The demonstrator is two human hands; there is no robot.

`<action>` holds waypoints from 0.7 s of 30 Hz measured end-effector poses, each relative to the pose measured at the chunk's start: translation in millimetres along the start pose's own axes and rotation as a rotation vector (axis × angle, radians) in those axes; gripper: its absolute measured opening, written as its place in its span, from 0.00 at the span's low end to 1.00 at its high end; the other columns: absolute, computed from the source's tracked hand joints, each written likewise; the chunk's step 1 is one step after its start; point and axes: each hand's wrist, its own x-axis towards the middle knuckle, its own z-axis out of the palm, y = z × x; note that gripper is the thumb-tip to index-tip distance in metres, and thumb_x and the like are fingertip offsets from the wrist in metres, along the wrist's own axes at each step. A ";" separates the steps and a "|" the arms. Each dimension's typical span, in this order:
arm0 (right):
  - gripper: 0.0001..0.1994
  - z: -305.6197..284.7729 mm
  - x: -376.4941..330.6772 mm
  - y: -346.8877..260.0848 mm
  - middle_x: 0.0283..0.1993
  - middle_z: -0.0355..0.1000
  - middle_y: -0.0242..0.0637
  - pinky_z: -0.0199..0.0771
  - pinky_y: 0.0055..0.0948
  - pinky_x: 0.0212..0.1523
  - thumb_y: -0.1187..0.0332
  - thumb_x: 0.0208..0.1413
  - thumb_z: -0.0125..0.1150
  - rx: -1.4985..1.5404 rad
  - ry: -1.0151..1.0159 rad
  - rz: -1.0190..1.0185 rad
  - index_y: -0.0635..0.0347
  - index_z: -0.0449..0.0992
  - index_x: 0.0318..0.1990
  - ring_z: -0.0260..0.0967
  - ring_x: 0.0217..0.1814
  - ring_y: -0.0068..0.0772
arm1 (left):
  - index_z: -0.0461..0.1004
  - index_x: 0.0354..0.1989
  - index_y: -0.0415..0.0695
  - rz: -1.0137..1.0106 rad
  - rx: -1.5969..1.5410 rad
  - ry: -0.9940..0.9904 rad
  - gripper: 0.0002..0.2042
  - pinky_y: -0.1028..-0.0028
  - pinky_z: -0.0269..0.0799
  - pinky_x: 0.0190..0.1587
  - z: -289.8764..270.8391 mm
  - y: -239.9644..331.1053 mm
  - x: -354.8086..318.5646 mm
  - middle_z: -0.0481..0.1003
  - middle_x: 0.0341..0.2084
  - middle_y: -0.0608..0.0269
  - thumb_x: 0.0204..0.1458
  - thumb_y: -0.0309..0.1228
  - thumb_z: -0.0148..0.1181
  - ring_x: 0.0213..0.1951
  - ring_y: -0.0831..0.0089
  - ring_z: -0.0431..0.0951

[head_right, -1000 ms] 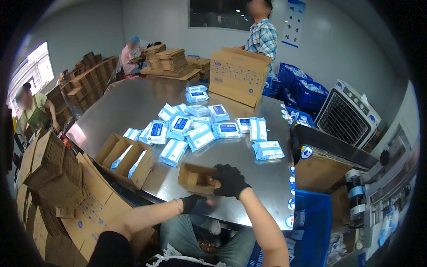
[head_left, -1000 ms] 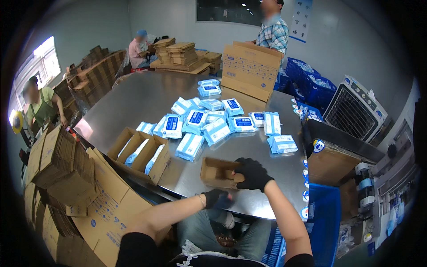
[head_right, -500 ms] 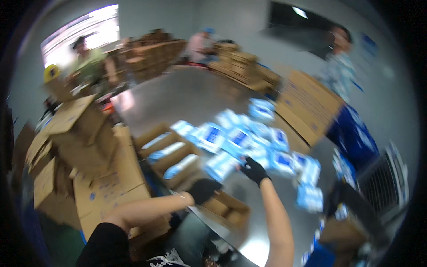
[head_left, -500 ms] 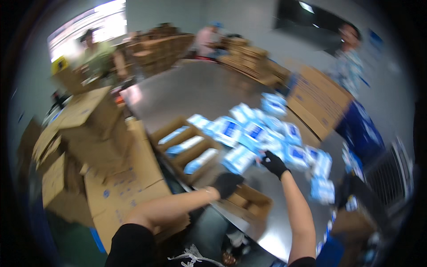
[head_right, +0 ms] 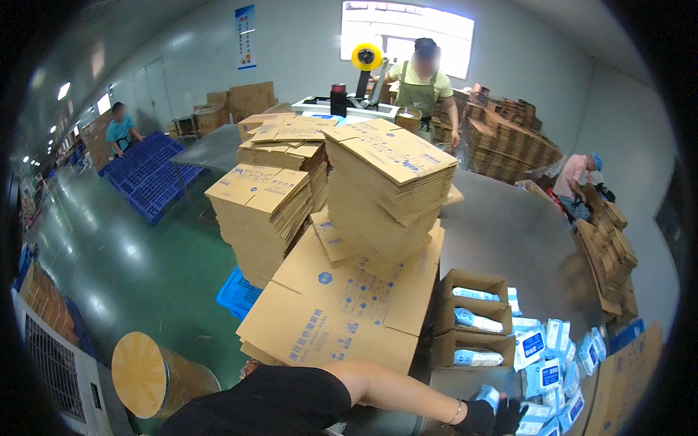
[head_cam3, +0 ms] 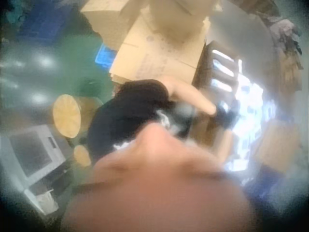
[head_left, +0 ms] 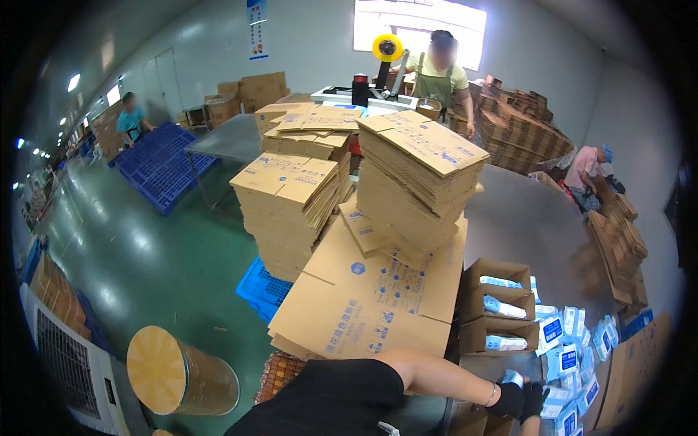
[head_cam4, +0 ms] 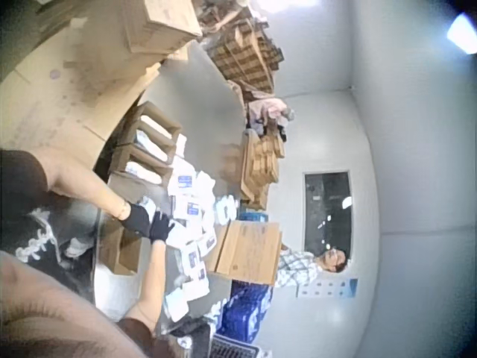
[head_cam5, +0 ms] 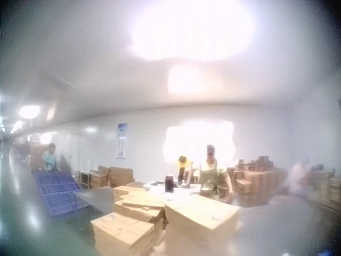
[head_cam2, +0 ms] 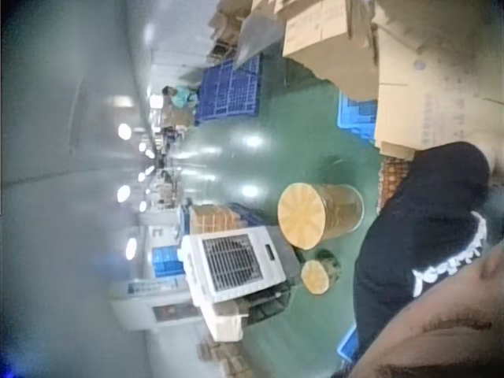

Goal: The person folds small cardboard boxes by hand, inserts blue packs of wipes into them, and places the filled boxes onto a large stack.

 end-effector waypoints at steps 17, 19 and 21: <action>0.32 119.7 -273.7 15.6 0.54 0.68 0.54 0.65 0.45 0.54 0.57 0.46 0.60 0.385 0.161 0.702 0.61 0.64 0.59 0.65 0.56 0.54 | 0.80 0.26 0.49 0.414 0.854 -0.184 0.05 0.59 0.76 0.34 2.7 5.4 8.9 0.79 0.27 0.57 0.43 0.30 0.57 0.33 0.57 0.81; 0.36 117.4 -299.1 14.8 0.55 0.68 0.52 0.64 0.43 0.56 0.56 0.42 0.66 0.430 0.223 0.744 0.61 0.63 0.60 0.64 0.58 0.53 | 0.80 0.25 0.50 0.402 0.842 -0.157 0.06 0.60 0.75 0.33 12.4 0.6 11.2 0.79 0.27 0.57 0.44 0.30 0.55 0.32 0.58 0.81; 0.41 105.1 -303.5 25.0 0.57 0.68 0.51 0.63 0.42 0.58 0.55 0.38 0.71 0.491 0.348 0.718 0.61 0.63 0.61 0.64 0.60 0.52 | 0.80 0.23 0.49 0.317 0.784 -0.009 0.08 0.61 0.74 0.30 16.0 -31.4 20.3 0.79 0.25 0.54 0.46 0.31 0.53 0.28 0.57 0.79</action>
